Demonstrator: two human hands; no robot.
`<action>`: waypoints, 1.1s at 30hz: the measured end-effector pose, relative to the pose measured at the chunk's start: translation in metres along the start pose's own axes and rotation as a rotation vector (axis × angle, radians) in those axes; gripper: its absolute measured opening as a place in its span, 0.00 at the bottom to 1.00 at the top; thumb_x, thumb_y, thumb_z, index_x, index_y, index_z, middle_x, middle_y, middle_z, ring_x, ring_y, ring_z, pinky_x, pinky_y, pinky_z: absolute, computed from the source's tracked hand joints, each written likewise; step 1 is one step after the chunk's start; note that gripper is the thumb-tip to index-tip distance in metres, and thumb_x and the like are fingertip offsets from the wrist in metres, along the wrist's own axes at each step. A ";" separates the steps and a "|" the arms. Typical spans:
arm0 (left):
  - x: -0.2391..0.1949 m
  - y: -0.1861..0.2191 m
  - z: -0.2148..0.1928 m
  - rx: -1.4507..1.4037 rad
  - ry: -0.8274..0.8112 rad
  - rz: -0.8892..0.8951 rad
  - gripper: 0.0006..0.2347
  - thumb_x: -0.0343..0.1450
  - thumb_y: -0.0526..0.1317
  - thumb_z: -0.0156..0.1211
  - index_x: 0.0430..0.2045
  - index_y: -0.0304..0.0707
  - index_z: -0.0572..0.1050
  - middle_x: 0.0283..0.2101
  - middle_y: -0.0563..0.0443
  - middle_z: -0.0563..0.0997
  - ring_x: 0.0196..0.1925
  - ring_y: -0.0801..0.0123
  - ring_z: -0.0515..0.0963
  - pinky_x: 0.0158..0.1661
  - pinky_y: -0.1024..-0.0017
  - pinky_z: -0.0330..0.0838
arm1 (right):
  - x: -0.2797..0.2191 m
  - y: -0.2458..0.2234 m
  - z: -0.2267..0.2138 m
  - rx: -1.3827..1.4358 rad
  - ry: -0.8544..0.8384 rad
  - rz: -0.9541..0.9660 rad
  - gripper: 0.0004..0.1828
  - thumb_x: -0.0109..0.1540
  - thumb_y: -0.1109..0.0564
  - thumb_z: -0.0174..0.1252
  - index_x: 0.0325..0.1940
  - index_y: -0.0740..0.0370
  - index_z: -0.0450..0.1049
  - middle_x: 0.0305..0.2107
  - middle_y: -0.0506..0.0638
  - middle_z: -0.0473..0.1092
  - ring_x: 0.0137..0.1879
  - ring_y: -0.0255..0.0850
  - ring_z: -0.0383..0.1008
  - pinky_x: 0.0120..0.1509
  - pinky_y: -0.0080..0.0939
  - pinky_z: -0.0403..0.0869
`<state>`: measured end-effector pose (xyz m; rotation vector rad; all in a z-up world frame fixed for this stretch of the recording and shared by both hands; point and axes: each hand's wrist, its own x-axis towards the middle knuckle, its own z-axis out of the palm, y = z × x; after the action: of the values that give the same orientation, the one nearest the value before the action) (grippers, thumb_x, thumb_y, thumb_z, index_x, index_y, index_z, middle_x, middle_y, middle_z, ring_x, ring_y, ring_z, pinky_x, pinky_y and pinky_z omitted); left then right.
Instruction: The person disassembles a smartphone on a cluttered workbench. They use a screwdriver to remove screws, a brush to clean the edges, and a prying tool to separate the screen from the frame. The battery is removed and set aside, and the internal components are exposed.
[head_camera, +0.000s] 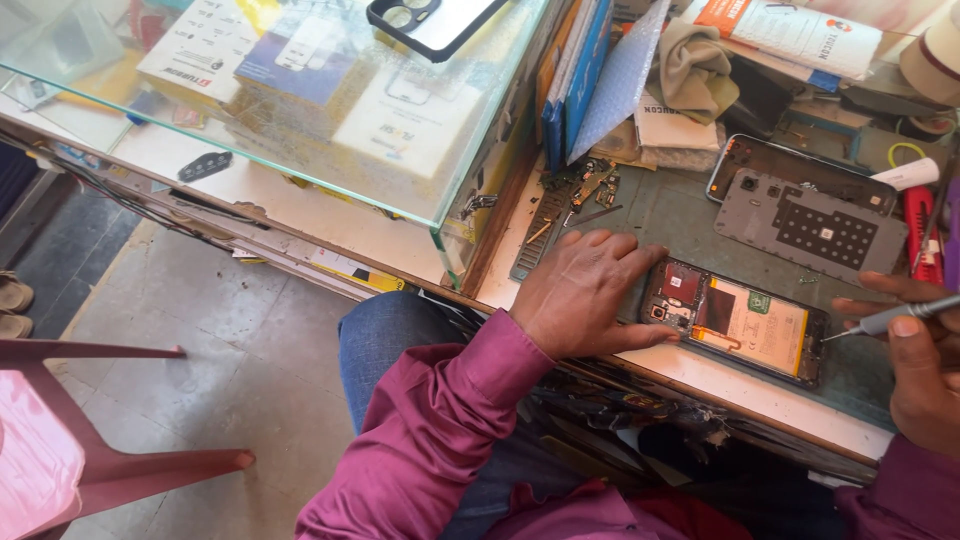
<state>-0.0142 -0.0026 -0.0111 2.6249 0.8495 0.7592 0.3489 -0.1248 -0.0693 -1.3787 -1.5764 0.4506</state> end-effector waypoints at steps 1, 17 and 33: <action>0.000 0.000 0.000 0.001 -0.003 -0.001 0.34 0.63 0.65 0.65 0.56 0.39 0.75 0.46 0.46 0.78 0.54 0.56 0.76 0.55 0.59 0.65 | 0.000 -0.002 0.000 0.013 0.011 -0.007 0.20 0.77 0.52 0.41 0.61 0.74 0.64 0.56 0.66 0.71 0.59 0.50 0.77 0.61 0.44 0.79; 0.003 -0.004 -0.002 -0.024 0.036 0.088 0.32 0.66 0.61 0.68 0.55 0.32 0.74 0.44 0.42 0.77 0.49 0.51 0.76 0.50 0.57 0.67 | 0.005 -0.036 0.011 0.417 0.475 0.098 0.15 0.75 0.63 0.68 0.57 0.67 0.67 0.44 0.55 0.75 0.49 0.44 0.81 0.55 0.42 0.83; 0.010 0.004 -0.007 0.005 -0.031 0.056 0.31 0.64 0.59 0.69 0.55 0.35 0.74 0.42 0.44 0.77 0.47 0.53 0.75 0.47 0.58 0.66 | 0.026 -0.046 0.021 0.176 0.280 0.128 0.14 0.81 0.46 0.43 0.59 0.57 0.52 0.40 0.56 0.73 0.46 0.47 0.82 0.50 0.43 0.85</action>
<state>-0.0095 0.0009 0.0001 2.6681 0.7727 0.7288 0.3091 -0.1087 -0.0330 -1.3474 -1.1990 0.4410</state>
